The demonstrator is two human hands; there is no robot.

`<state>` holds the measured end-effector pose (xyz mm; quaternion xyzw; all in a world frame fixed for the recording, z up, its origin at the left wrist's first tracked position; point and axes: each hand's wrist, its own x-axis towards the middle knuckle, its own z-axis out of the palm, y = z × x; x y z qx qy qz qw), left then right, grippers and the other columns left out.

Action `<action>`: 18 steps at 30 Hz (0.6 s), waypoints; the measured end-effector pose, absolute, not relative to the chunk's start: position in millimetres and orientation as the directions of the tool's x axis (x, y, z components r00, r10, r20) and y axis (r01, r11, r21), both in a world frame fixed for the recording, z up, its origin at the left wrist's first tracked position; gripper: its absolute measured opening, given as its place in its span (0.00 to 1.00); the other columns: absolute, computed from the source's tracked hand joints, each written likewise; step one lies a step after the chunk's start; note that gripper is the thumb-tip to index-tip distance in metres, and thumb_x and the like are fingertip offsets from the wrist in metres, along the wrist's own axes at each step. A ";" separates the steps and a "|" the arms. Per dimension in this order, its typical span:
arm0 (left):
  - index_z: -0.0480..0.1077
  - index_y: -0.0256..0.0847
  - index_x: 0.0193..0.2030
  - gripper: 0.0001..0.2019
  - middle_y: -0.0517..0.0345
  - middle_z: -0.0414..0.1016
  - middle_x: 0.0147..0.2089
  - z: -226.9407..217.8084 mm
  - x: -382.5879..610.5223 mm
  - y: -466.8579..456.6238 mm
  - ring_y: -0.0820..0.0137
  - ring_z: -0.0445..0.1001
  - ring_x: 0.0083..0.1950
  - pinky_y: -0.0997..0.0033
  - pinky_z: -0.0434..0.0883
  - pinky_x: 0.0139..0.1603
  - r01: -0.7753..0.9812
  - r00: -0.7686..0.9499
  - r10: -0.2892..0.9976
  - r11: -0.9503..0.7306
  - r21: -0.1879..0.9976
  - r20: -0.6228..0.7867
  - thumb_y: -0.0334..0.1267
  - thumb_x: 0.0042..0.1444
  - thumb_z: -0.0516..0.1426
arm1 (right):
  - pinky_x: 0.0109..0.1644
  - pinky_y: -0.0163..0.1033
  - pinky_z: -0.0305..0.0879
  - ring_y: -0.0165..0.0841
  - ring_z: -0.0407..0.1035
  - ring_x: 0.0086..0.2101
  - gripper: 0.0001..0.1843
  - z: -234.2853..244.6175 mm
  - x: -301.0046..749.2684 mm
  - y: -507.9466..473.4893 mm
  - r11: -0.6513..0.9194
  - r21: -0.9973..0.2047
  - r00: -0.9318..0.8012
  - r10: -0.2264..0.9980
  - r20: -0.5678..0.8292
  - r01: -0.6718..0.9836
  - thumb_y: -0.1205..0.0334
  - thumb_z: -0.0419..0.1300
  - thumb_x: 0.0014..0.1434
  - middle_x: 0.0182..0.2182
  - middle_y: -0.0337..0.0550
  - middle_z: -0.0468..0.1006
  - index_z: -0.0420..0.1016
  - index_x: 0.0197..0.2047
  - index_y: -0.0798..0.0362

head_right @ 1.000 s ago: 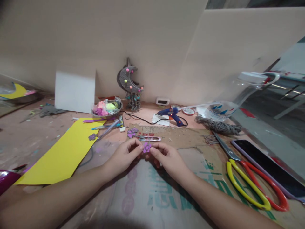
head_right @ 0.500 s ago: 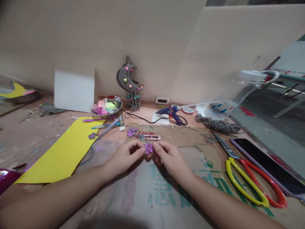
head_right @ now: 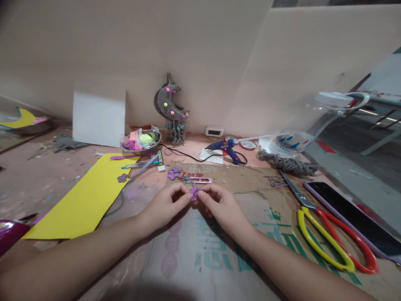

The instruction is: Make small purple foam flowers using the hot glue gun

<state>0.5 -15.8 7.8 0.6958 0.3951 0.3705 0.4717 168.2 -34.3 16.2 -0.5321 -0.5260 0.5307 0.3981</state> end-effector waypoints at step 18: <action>0.67 0.38 0.29 0.09 0.58 0.74 0.30 5.4 1.3 -14.7 0.72 0.70 0.31 0.75 0.66 0.33 0.160 0.424 0.899 -0.196 0.967 0.112 0.39 0.56 0.52 | 0.20 0.30 0.51 0.23 0.55 0.17 0.18 14.8 170.7 -34.1 -0.091 -0.980 -0.138 0.984 -0.116 0.178 0.47 0.57 0.54 0.16 0.34 0.65 0.69 0.28 0.56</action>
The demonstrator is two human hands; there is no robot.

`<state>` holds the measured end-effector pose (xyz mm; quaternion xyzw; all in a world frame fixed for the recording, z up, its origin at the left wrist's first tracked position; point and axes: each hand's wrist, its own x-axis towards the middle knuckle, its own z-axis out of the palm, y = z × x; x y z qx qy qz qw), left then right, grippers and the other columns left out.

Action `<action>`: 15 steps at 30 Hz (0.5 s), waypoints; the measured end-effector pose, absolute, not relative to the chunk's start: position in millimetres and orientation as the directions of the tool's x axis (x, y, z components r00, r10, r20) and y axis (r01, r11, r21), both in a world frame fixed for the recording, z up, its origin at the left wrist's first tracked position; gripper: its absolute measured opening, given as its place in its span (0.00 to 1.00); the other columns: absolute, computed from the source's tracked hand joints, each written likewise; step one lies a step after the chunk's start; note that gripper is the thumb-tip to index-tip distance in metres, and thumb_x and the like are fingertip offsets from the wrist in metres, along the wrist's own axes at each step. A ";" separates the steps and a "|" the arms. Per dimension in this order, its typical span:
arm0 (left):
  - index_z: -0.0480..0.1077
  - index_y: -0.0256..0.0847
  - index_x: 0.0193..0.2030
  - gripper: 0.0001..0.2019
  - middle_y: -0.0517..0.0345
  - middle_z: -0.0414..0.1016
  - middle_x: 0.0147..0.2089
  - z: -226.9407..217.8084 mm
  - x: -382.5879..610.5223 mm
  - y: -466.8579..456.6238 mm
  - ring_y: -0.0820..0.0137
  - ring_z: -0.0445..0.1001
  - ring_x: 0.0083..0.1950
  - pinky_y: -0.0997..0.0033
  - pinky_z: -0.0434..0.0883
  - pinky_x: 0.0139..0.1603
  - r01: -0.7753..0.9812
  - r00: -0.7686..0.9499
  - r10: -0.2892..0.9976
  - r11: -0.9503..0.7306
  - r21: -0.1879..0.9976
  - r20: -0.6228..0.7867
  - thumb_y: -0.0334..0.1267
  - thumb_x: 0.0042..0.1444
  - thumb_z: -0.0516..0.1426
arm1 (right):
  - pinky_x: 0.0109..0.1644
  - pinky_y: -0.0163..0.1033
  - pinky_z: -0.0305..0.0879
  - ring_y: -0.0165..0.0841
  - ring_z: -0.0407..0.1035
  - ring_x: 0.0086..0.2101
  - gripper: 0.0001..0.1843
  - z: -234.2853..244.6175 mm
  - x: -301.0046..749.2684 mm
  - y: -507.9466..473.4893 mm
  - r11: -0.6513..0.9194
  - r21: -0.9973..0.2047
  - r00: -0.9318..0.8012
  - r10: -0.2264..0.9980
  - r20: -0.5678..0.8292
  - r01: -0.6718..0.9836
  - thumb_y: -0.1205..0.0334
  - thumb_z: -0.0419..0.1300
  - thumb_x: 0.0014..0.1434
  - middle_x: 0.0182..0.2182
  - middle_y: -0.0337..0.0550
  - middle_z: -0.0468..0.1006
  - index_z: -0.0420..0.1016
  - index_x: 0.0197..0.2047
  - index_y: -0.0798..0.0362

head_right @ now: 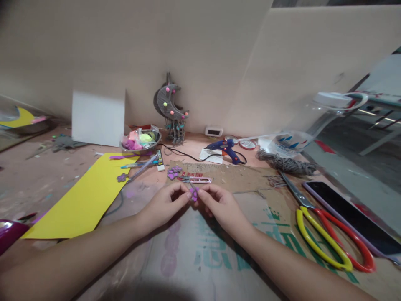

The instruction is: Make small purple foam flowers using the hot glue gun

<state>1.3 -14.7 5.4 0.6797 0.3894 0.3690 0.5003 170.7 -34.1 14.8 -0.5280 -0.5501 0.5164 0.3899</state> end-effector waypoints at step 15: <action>0.66 0.41 0.48 0.13 0.53 0.71 0.48 4.3 -1.6 -12.6 0.70 0.71 0.42 0.71 0.67 0.41 0.133 0.339 0.917 -0.266 0.955 0.209 0.38 0.57 0.52 | 0.21 0.30 0.51 0.22 0.54 0.18 0.15 17.7 168.1 -36.1 -0.097 -0.977 -0.181 0.975 -0.131 0.188 0.51 0.57 0.55 0.19 0.33 0.68 0.66 0.28 0.55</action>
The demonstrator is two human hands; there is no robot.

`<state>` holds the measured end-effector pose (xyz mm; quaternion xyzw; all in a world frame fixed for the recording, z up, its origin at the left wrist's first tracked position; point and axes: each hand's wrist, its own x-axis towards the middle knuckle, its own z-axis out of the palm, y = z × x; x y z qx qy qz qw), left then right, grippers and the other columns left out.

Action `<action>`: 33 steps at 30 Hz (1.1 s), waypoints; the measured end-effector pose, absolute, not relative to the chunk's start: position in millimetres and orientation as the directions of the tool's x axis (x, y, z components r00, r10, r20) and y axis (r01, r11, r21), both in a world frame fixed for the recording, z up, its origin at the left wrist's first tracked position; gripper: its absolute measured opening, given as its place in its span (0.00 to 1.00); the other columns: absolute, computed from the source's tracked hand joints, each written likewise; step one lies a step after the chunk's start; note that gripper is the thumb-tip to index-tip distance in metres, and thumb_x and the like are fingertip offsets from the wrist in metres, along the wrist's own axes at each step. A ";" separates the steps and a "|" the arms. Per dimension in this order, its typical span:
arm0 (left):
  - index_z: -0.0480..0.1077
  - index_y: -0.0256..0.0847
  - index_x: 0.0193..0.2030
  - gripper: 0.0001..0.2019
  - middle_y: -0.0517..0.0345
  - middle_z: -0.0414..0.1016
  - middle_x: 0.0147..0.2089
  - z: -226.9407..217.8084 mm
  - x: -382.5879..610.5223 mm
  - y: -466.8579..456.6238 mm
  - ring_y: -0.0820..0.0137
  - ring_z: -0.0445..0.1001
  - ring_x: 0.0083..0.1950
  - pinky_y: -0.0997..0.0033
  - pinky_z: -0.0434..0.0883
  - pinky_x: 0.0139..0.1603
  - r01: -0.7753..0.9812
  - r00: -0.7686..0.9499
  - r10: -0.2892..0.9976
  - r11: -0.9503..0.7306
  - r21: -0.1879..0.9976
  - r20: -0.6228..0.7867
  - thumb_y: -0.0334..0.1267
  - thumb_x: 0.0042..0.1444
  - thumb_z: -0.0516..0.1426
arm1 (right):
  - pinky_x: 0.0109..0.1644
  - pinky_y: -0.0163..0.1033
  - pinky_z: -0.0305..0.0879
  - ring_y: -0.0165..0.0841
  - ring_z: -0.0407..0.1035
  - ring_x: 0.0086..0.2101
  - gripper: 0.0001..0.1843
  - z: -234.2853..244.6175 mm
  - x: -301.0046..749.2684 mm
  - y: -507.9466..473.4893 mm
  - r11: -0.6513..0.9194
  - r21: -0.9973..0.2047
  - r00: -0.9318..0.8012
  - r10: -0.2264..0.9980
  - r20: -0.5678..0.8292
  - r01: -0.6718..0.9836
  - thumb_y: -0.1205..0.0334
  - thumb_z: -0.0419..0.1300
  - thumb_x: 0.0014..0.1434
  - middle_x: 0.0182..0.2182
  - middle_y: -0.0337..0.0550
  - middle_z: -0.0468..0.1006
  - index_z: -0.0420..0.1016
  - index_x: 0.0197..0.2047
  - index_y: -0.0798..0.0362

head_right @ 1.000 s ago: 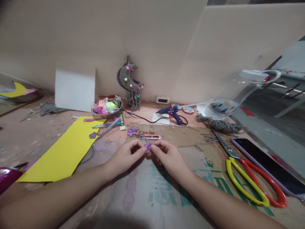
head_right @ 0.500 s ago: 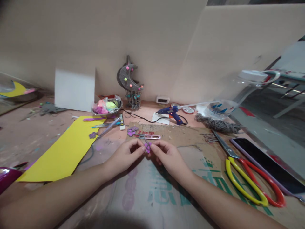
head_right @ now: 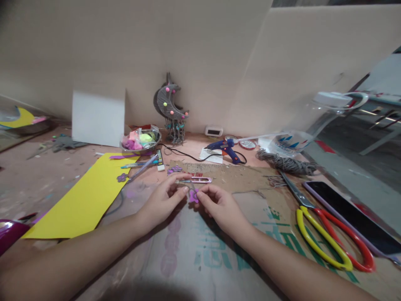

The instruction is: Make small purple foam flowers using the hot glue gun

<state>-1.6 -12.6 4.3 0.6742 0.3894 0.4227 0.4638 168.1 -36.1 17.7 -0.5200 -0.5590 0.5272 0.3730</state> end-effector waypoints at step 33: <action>0.68 0.37 0.30 0.10 0.60 0.71 0.27 1.8 0.1 -12.9 0.73 0.68 0.30 0.76 0.64 0.32 0.215 0.413 0.902 -0.233 0.949 0.128 0.40 0.56 0.52 | 0.22 0.31 0.54 0.24 0.57 0.19 0.18 12.6 170.2 -36.3 0.025 -0.958 -0.195 0.980 -0.033 0.285 0.49 0.49 0.61 0.20 0.35 0.67 0.66 0.29 0.54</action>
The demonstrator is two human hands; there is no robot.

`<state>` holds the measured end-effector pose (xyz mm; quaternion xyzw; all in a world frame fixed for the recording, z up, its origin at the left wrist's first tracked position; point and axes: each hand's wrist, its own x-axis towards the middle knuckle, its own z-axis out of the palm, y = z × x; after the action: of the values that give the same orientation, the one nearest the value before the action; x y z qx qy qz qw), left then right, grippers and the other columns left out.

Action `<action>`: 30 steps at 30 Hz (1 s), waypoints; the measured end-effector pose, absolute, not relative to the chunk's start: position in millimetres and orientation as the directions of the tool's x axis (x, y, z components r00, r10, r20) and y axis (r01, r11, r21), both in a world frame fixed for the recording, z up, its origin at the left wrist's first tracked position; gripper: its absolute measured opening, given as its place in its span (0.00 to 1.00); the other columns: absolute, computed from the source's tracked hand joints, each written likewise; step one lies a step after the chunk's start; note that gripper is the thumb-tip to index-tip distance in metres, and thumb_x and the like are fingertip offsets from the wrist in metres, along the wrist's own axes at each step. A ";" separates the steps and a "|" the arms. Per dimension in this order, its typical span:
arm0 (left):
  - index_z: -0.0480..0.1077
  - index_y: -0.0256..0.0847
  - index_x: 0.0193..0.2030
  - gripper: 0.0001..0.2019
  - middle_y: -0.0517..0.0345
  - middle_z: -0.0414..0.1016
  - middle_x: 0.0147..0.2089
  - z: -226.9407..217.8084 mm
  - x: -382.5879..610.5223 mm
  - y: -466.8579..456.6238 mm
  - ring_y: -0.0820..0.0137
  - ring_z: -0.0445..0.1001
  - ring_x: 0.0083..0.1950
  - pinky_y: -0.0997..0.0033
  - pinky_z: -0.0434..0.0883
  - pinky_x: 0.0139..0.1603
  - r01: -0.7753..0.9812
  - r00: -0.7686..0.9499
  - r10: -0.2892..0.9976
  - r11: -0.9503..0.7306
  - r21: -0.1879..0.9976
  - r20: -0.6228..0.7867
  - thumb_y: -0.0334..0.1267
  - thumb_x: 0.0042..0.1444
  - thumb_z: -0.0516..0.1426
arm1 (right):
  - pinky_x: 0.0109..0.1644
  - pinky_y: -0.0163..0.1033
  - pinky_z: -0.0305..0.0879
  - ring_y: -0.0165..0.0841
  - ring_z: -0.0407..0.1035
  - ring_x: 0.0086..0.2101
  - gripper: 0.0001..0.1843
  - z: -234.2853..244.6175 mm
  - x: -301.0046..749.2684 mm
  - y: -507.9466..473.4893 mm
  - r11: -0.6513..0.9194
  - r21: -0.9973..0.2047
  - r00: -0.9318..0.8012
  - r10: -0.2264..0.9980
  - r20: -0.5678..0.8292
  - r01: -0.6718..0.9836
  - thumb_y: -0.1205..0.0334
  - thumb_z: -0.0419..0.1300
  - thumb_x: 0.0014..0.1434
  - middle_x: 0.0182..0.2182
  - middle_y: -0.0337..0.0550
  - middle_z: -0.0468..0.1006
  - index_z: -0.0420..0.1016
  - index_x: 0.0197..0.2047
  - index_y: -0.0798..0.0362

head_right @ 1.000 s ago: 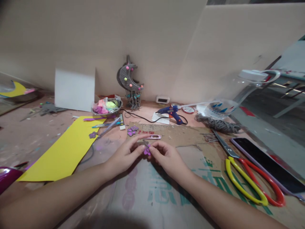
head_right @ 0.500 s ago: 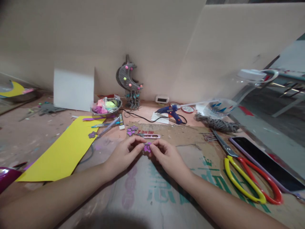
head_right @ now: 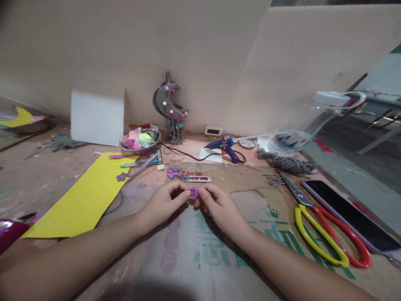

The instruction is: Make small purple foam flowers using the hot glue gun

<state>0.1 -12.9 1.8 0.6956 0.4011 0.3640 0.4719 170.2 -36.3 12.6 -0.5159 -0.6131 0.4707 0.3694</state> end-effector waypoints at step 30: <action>0.73 0.39 0.31 0.11 0.57 0.72 0.31 4.6 -0.1 -14.3 0.70 0.68 0.35 0.72 0.63 0.36 0.329 0.380 0.904 -0.331 0.884 0.197 0.42 0.55 0.53 | 0.22 0.31 0.54 0.24 0.58 0.19 0.16 16.4 169.4 -35.9 -0.038 -0.956 -0.115 0.991 -0.075 0.292 0.49 0.55 0.56 0.20 0.37 0.71 0.69 0.29 0.54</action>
<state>-0.1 -14.3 4.6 0.7304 0.4219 0.3634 0.3955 169.4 -35.9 16.4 -0.5496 -0.5833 0.4659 0.3750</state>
